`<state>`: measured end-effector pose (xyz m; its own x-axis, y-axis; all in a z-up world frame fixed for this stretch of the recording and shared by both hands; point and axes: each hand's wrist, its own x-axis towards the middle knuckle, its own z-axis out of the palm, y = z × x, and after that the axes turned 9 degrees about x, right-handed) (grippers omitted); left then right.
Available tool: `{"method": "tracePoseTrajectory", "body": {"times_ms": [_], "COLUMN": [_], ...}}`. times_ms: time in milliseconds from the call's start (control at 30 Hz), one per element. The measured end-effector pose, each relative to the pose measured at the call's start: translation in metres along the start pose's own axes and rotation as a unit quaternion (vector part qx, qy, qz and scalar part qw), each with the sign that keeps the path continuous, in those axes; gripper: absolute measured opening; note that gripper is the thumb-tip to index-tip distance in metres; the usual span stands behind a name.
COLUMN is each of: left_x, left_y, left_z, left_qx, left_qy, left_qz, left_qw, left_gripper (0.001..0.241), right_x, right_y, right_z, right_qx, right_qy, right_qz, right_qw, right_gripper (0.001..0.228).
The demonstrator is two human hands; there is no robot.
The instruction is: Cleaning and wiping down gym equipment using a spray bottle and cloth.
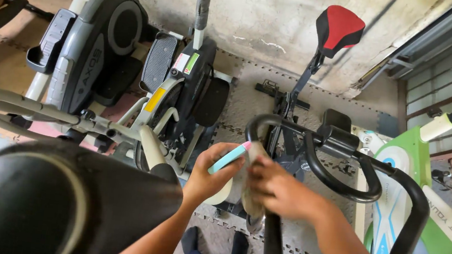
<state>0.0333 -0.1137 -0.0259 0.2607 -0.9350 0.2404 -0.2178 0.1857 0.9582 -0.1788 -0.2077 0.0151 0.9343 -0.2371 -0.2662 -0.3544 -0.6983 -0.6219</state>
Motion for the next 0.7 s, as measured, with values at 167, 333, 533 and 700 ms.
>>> {"method": "tracePoseTrajectory", "body": {"times_ms": [167, 333, 533, 700], "left_x": [-0.006, -0.011, -0.003, 0.013], "left_y": [0.007, 0.006, -0.007, -0.038], "left_z": [-0.005, 0.000, 0.013, 0.037], "left_qx": [-0.011, -0.026, 0.026, -0.041], "left_qy": [0.008, 0.039, 0.047, 0.128], "left_qz": [-0.015, -0.036, 0.027, -0.064], "left_qw": [1.000, 0.998, 0.998, 0.989], "left_gripper": [0.026, 0.025, 0.022, 0.026], "right_x": [0.059, 0.103, 0.105, 0.078], "right_y": [0.051, 0.094, 0.093, 0.109], "right_z": [-0.001, 0.001, -0.041, -0.067], "right_qx": [0.085, -0.068, 0.061, 0.080], "right_qy": [0.087, 0.206, 0.293, 0.403], "right_qz": [0.008, -0.089, 0.092, 0.024], "right_qw": [0.993, 0.972, 0.950, 0.912], "right_gripper": [0.047, 0.039, 0.031, 0.040]}}
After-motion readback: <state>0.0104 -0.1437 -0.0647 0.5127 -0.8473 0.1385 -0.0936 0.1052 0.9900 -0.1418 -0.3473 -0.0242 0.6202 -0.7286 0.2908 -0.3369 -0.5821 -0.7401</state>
